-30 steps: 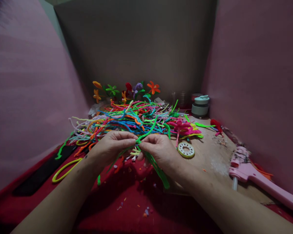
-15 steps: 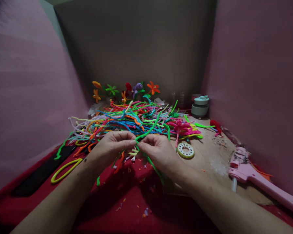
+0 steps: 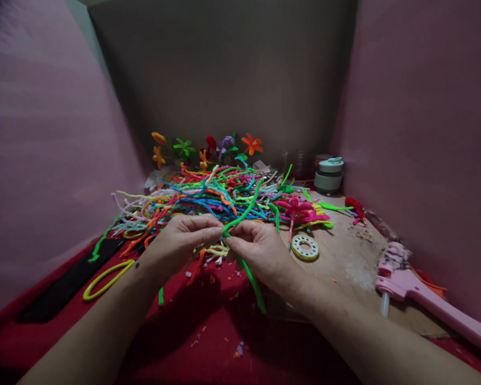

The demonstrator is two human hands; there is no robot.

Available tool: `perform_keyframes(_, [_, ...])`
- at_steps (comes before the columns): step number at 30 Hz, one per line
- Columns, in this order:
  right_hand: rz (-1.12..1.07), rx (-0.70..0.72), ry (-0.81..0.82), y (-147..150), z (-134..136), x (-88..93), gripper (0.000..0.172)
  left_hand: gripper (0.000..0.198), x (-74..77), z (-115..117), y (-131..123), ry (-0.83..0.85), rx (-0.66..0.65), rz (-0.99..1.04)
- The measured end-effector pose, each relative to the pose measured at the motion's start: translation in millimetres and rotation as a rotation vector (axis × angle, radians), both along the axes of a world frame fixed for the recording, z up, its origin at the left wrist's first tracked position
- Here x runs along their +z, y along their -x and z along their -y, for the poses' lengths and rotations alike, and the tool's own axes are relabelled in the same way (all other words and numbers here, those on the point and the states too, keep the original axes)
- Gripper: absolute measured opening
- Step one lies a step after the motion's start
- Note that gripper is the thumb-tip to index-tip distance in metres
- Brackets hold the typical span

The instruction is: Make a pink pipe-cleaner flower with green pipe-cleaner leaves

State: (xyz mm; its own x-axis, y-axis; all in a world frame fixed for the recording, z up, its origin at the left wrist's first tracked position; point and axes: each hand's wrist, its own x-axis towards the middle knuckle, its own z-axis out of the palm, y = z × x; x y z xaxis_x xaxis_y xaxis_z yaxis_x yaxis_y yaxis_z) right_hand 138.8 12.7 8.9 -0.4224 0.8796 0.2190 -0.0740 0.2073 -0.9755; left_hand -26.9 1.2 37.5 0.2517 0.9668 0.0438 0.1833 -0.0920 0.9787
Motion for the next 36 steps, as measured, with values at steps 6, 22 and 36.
perform_keyframes(6, [0.025,-0.025,0.038,-0.8,0.6,-0.1,0.019,0.025,-0.8,-0.4,-1.1,-0.017,-0.018,-0.015])
perform_keyframes(22, [0.090,0.050,0.124,-5.1,-7.5,1.2,0.008,0.014,3.6,2.5,-5.6,0.082,0.073,0.042])
perform_keyframes(36, [0.275,-0.269,-0.561,-4.3,0.0,1.0,0.013,0.012,8.4,2.7,-1.7,0.030,0.050,-0.133])
